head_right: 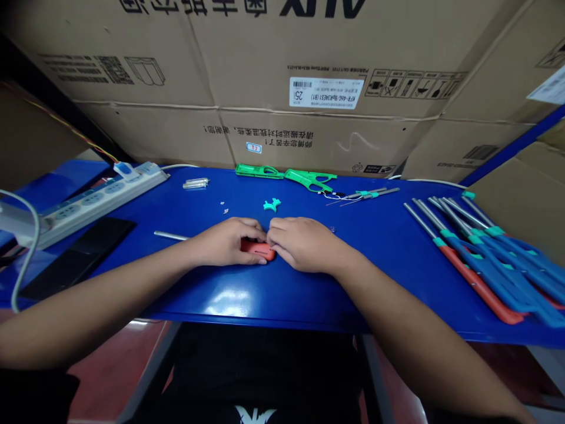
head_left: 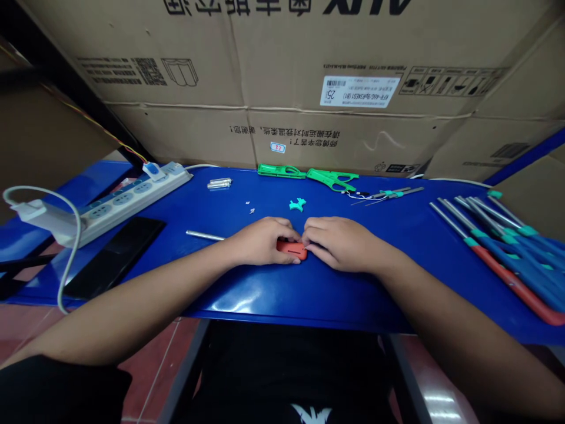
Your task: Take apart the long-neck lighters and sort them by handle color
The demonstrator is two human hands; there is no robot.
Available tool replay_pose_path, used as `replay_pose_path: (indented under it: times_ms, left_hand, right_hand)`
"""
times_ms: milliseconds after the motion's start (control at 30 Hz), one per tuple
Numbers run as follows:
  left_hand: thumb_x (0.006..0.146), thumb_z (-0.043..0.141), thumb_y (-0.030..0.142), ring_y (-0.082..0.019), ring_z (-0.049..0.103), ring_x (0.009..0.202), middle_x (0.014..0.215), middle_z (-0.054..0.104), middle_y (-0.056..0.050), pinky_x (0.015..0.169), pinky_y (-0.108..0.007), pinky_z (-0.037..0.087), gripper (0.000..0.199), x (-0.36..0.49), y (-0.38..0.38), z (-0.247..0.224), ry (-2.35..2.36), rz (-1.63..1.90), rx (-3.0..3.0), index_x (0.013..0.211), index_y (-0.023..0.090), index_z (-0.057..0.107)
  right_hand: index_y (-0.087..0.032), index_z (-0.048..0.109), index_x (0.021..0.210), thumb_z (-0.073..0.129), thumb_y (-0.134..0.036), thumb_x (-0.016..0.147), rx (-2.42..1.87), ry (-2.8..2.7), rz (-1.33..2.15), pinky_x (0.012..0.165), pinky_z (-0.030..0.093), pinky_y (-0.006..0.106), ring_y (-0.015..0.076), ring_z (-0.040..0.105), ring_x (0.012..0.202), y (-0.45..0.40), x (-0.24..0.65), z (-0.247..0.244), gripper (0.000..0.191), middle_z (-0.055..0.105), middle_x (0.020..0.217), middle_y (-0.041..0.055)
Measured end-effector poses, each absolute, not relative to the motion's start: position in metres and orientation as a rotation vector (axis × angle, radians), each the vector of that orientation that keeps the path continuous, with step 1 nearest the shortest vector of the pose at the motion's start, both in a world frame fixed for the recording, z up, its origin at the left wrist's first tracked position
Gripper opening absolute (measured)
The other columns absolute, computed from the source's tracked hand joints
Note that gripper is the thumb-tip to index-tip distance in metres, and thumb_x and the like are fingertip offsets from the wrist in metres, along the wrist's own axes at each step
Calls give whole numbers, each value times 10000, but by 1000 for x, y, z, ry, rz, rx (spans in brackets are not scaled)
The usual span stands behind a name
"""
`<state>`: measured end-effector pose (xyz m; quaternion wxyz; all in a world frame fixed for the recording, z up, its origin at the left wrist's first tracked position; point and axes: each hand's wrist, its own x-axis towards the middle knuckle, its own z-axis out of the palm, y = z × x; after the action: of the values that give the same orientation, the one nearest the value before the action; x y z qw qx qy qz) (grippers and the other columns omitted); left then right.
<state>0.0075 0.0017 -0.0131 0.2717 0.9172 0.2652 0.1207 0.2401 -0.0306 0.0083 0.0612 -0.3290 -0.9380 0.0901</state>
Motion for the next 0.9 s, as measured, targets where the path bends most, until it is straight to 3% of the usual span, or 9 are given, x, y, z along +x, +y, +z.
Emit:
replay_pose_path:
  times_ms: [267, 600, 900]
  left_hand:
    - [820, 771, 389, -182, 662, 859, 949, 704, -54, 811, -297, 486, 301, 9, 2, -14, 722, 341, 2470, 1056, 202, 778]
    - [820, 772, 399, -183, 670, 882, 1010, 714, -56, 848, -307, 498, 363, 8, 2, -13, 733, 328, 2453, 1138, 223, 764]
    - [840, 758, 416, -187, 660, 905, 999, 705, -56, 867, -305, 491, 364, 8, 2, -16, 732, 321, 2462, 1149, 223, 760]
  right_hand:
    - [-123, 708, 969, 482, -220, 979, -889, -2931, 86, 775, 424, 353, 214, 583, 826, -30, 235, 5, 246, 665, 961, 108]
    - [-186, 760, 1060, 512, -213, 984, -773, -2780, 253, 804, 452, 338, 195, 639, 880, -24, 253, 7, 261, 716, 1012, 77]
    - [-248, 783, 1098, 529, -265, 975, -783, -2962, 0, 700, 338, 347, 197, 579, 803, -28, 250, 9, 283, 697, 927, 60]
